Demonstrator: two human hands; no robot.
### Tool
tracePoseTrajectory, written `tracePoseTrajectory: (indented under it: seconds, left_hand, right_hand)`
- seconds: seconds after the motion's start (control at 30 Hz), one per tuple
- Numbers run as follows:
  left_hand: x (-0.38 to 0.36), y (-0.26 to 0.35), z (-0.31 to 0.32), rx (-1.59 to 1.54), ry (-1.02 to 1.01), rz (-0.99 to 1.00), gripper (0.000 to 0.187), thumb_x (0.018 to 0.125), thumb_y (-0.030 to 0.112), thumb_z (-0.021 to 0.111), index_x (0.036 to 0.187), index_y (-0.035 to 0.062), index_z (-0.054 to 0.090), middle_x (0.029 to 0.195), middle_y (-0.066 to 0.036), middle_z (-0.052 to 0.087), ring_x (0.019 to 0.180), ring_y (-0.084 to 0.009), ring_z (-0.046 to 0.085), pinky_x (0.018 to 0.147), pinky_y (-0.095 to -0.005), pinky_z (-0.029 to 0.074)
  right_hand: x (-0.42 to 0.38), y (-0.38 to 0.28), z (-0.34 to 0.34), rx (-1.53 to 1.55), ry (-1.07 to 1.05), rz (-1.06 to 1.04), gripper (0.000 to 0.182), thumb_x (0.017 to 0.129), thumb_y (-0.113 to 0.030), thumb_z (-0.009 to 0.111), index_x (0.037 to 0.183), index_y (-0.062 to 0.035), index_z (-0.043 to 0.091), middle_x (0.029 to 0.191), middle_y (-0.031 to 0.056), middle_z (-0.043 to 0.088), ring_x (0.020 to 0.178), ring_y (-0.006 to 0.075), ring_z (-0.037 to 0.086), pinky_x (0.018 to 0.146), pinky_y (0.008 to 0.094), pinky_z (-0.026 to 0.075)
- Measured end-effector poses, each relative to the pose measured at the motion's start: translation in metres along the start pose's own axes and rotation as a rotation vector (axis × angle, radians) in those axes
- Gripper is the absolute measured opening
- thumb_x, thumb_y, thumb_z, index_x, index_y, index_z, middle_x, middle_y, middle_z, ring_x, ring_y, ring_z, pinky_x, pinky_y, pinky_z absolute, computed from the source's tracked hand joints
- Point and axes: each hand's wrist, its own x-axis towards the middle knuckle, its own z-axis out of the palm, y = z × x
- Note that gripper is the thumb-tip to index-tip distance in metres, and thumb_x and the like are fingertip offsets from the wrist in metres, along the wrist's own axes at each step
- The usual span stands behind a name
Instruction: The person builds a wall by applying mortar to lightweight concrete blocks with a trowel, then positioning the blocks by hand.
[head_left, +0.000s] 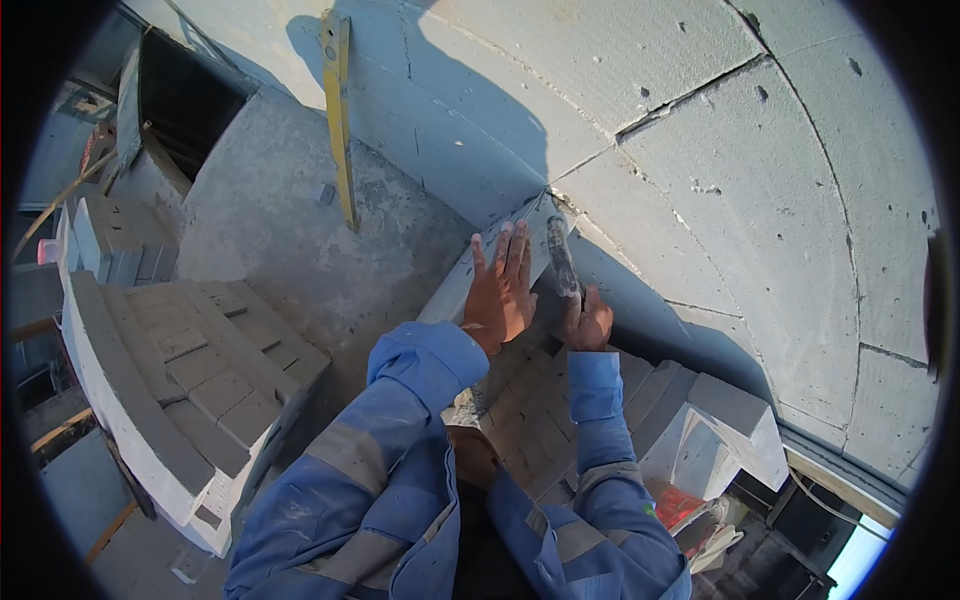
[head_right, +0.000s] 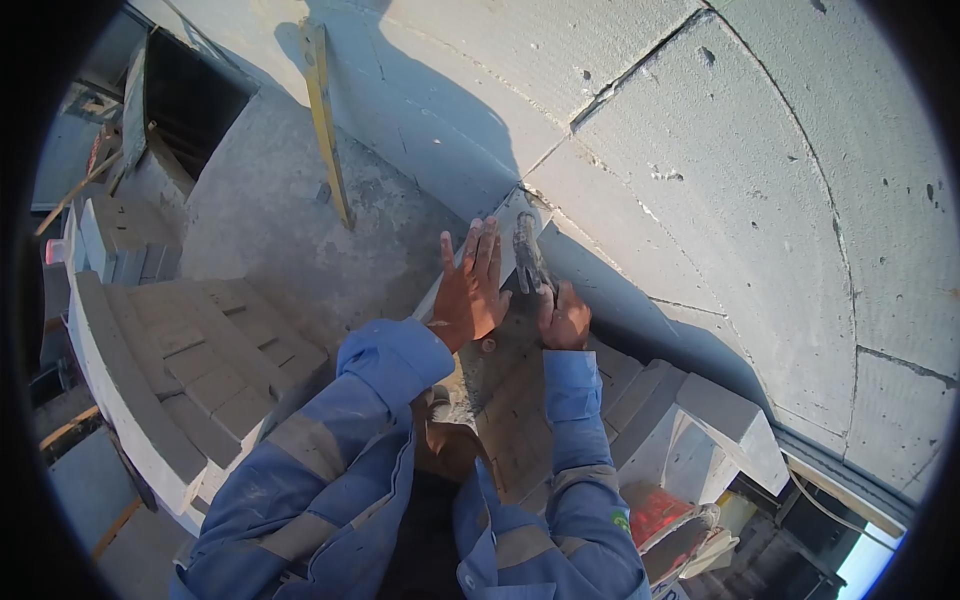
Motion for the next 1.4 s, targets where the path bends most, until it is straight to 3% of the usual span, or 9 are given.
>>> tracePoseTrajectory:
  seconds: [0.2,0.33,0.37,0.5,0.67,0.87,1.0,1.13,1.4]
  left_hand:
    - [0.001,0.0,-0.001,0.013,-0.009,-0.003,0.091,0.09,0.05,0.058,0.153,-0.0063,0.024,0.163,-0.022,0.01,0.152,-0.0364,0.006,0.116,-0.0683,0.006]
    - [0.002,0.002,-0.001,0.012,0.005,-0.007,0.091,0.09,0.05,0.058,0.153,-0.0065,0.024,0.163,-0.022,0.01,0.152,-0.0364,0.006,0.116,-0.0686,0.007]
    - [0.003,0.001,0.0,0.006,0.009,-0.007,0.091,0.09,0.05,0.058,0.153,-0.0065,0.024,0.163,-0.022,0.01,0.152,-0.0364,0.006,0.116,-0.0685,0.007]
    - [0.001,-0.001,-0.001,-0.023,-0.024,-0.003,0.091,0.09,0.049,0.059,0.153,-0.0066,0.024,0.163,-0.022,0.01,0.152,-0.0365,0.005,0.117,-0.0679,0.006]
    - [-0.001,0.002,0.0,-0.017,-0.009,-0.001,0.088,0.091,0.048,0.058,0.153,-0.0049,0.024,0.164,-0.02,0.01,0.152,-0.0358,0.008,0.117,-0.0668,0.008]
    - [0.0,-0.001,0.003,-0.026,-0.013,-0.006,0.091,0.089,0.051,0.06,0.153,-0.0048,0.026,0.163,-0.021,0.009,0.152,-0.0361,0.006,0.117,-0.0677,0.005]
    - [0.001,-0.001,0.003,-0.002,-0.011,0.001,0.09,0.089,0.051,0.059,0.152,-0.005,0.026,0.164,-0.021,0.008,0.153,-0.0359,0.005,0.117,-0.0678,0.005]
    - [-0.001,-0.001,0.007,0.009,0.042,-0.01,0.089,0.089,0.051,0.058,0.152,-0.0047,0.028,0.164,-0.021,0.008,0.153,-0.0353,0.005,0.117,-0.0674,0.006]
    - [0.001,-0.003,0.003,-0.042,0.014,0.0,0.086,0.09,0.049,0.059,0.152,-0.0034,0.029,0.164,-0.021,0.009,0.152,-0.0354,0.008,0.117,-0.0668,0.008]
  right_hand:
    - [-0.007,-0.012,-0.001,0.346,0.194,-0.176,0.022,0.093,-0.019,0.061,0.084,0.0001,0.053,0.066,0.018,0.052,0.053,0.0347,0.05,0.054,0.0411,0.044]
    - [0.006,-0.006,0.003,-0.01,0.087,-0.032,0.018,0.097,-0.012,0.056,0.083,-0.0019,0.054,0.063,0.0131,0.053,0.051,0.0236,0.052,0.051,0.0382,0.042]
    - [0.004,-0.007,0.003,0.037,0.093,0.016,0.026,0.093,-0.023,0.064,0.082,-0.0015,0.054,0.065,0.0179,0.055,0.055,0.0351,0.057,0.053,0.0403,0.044]
    - [-0.017,-0.009,0.004,0.444,0.189,0.102,0.024,0.096,-0.023,0.061,0.09,0.0005,0.057,0.074,0.0249,0.062,0.066,0.048,0.06,0.058,0.0508,0.046]
    - [0.012,-0.012,-0.004,-0.043,0.039,0.022,0.026,0.097,-0.025,0.06,0.093,0.0003,0.058,0.068,0.0224,0.06,0.061,0.0447,0.06,0.055,0.0461,0.045]
    - [-0.019,-0.003,0.006,0.55,0.237,0.015,0.015,0.095,-0.013,0.06,0.086,-0.0019,0.056,0.065,0.0164,0.054,0.052,0.0291,0.055,0.051,0.0394,0.043]
    - [0.008,-0.014,-0.001,-0.176,0.051,-0.077,0.021,0.096,-0.02,0.061,0.084,-0.0042,0.055,0.069,0.02,0.058,0.058,0.038,0.06,0.053,0.0422,0.045]
    - [-0.001,-0.028,-0.011,0.234,0.093,-0.136,0.029,0.096,-0.026,0.061,0.083,-0.0016,0.055,0.071,0.0245,0.06,0.064,0.0455,0.061,0.054,0.049,0.046]
    - [0.007,-0.017,-0.003,0.114,0.072,0.024,0.027,0.099,-0.025,0.057,0.088,-0.0011,0.054,0.068,0.0218,0.058,0.06,0.042,0.06,0.056,0.0461,0.046]
